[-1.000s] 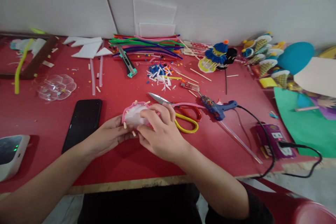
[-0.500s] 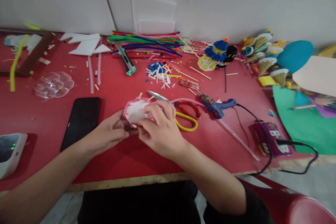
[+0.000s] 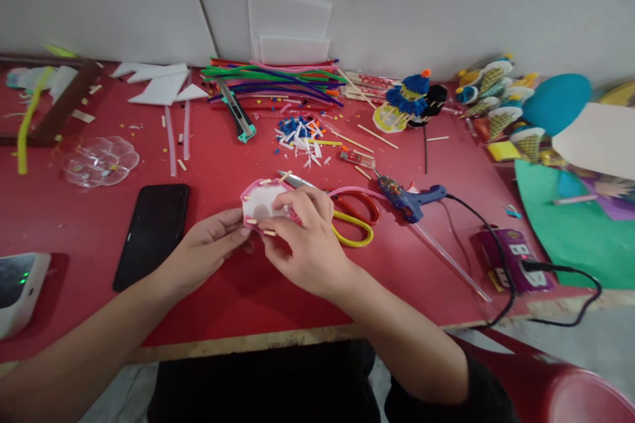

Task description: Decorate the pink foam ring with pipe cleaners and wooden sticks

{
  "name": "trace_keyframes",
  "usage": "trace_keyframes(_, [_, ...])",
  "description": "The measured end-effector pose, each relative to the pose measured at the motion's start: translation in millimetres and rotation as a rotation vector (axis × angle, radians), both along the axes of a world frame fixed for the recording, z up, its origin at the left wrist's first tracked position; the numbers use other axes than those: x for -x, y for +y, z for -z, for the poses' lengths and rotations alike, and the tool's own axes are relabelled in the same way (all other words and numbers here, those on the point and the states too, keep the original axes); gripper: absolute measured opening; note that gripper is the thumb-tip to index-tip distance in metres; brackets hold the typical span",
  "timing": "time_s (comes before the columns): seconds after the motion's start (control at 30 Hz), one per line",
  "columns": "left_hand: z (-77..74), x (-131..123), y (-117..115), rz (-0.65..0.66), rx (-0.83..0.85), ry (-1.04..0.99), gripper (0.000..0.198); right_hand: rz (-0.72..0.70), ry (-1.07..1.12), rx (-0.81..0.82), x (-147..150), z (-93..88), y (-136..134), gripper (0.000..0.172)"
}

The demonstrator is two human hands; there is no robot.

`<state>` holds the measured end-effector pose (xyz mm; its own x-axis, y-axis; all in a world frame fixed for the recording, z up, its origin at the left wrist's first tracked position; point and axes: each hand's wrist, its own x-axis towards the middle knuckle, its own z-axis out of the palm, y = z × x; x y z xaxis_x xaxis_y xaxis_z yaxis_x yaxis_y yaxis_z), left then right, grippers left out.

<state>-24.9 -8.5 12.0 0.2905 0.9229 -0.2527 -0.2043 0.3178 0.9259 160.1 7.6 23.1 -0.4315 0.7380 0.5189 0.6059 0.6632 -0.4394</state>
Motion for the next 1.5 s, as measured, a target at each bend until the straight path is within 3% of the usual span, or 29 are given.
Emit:
trace_keyframes(0.4, [-8.2, -2.4, -0.2, 0.039, -0.145, 0.145, 0.024, 0.053, 0.047, 0.018, 5.0, 0.5, -6.4, 0.005])
trace_keyframes(0.7, [-0.2, -2.4, -0.4, 0.029, -0.157, 0.134, 0.026, 0.018, 0.046, -0.005, 4.5, 3.3, -4.3, 0.002])
trace_keyframes(1.2, [-1.0, -3.3, -0.5, -0.008, -0.268, 0.229, 0.029, -0.003, 0.004, -0.003, 6.4, 3.0, -6.2, 0.018])
trace_keyframes(1.5, [-2.9, -3.4, -1.7, -0.001, -0.248, 0.188, 0.027, -0.026, 0.015, -0.002, 5.5, 2.9, -6.1, 0.016])
